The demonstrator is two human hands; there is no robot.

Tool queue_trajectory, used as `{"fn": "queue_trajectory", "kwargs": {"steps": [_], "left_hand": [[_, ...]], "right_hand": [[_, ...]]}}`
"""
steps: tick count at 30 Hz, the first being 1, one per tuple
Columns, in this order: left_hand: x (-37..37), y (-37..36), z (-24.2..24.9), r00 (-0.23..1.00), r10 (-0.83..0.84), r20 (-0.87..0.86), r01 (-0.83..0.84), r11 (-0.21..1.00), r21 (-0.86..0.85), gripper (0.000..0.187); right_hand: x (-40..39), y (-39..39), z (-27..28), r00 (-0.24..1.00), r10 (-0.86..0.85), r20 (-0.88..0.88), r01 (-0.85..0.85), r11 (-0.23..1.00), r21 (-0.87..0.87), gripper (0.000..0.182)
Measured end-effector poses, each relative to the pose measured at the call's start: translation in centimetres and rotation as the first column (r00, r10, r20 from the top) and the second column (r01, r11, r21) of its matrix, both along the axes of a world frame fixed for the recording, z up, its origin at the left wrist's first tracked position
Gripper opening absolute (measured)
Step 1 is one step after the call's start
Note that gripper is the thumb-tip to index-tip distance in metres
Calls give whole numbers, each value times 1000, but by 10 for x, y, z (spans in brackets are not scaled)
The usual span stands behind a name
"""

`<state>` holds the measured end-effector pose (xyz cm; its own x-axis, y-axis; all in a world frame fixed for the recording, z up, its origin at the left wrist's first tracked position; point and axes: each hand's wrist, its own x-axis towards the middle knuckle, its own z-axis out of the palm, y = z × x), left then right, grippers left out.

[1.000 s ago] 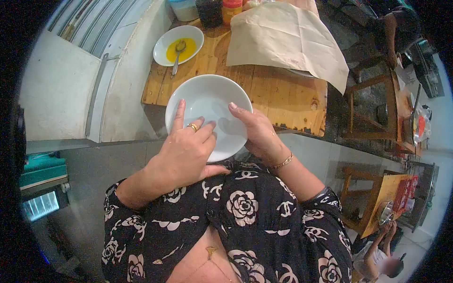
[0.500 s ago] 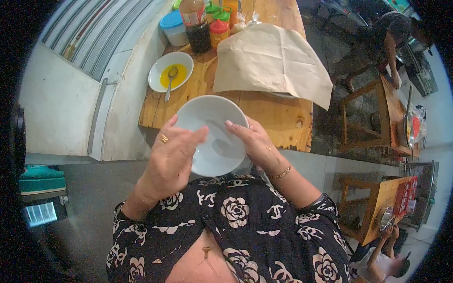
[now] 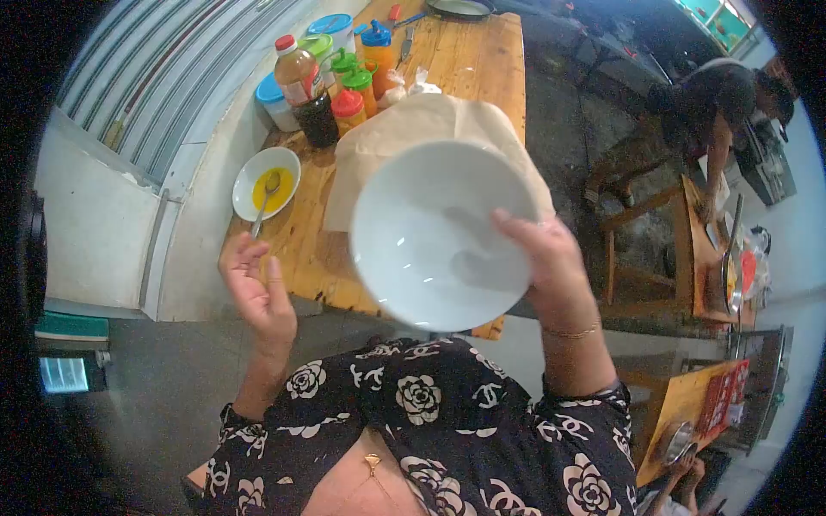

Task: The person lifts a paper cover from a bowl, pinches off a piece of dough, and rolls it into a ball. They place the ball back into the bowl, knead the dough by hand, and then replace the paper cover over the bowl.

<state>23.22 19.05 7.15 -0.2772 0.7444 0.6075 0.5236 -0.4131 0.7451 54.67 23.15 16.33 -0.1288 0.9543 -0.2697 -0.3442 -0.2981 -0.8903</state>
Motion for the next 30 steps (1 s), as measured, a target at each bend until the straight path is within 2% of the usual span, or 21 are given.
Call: {"fn": "queue_trajectory", "kwargs": {"steps": [1,2,3,5,6,9,10,12,15,18,20,21,22,24,30], "left_hand": [[7,6,-14,1000,23,-8,-23,999,-44,47],[12,9,-32,994,49,-94,-63,988,-143,49],[20,13,-49,982,99,-162,-124,981,-150,50],[35,19,-86,936,188,-298,-244,956,-163,53],[39,21,-104,950,181,-255,-235,952,-199,57],[51,26,-111,870,270,-414,-353,925,-139,60],[53,29,-112,876,277,-396,-358,922,-149,60],[54,33,-114,885,296,-360,-373,913,-166,61],[55,32,-110,844,303,-442,-422,884,-201,64],[57,34,-106,829,294,-475,-446,861,-245,70],[60,36,-103,830,306,-467,-449,863,-232,66],[61,36,-103,831,310,-462,-449,864,-227,65],[60,37,-104,829,312,-465,-458,855,-242,69],[58,38,-106,826,314,-468,-472,839,-271,78],[59,40,-103,805,344,-483,-493,841,-223,78]], "right_hand": [[18,12,6,999,-34,2,34,999,37,44],[35,26,13,999,-28,-23,29,997,70,46],[50,42,18,999,-21,-49,26,994,104,47],[80,84,21,991,-119,-54,126,977,173,50],[92,107,21,984,-175,-16,175,967,184,49],[127,191,6,951,-305,43,291,937,195,48],[135,218,-2,950,-303,74,287,942,172,48],[139,271,-23,947,-292,135,276,953,129,49],[123,338,-61,956,-231,183,226,973,47,48],[104,398,-108,989,-71,132,75,997,-25,46],[82,428,-129,994,-24,104,29,998,-53,44],[70,438,-132,996,-1,91,7,998,-68,43],[56,447,-134,994,-40,106,54,990,-128,42],[39,461,-141,993,-8,116,23,991,-134,43],[15,490,-177,984,64,166,-38,987,-154,41]]}}
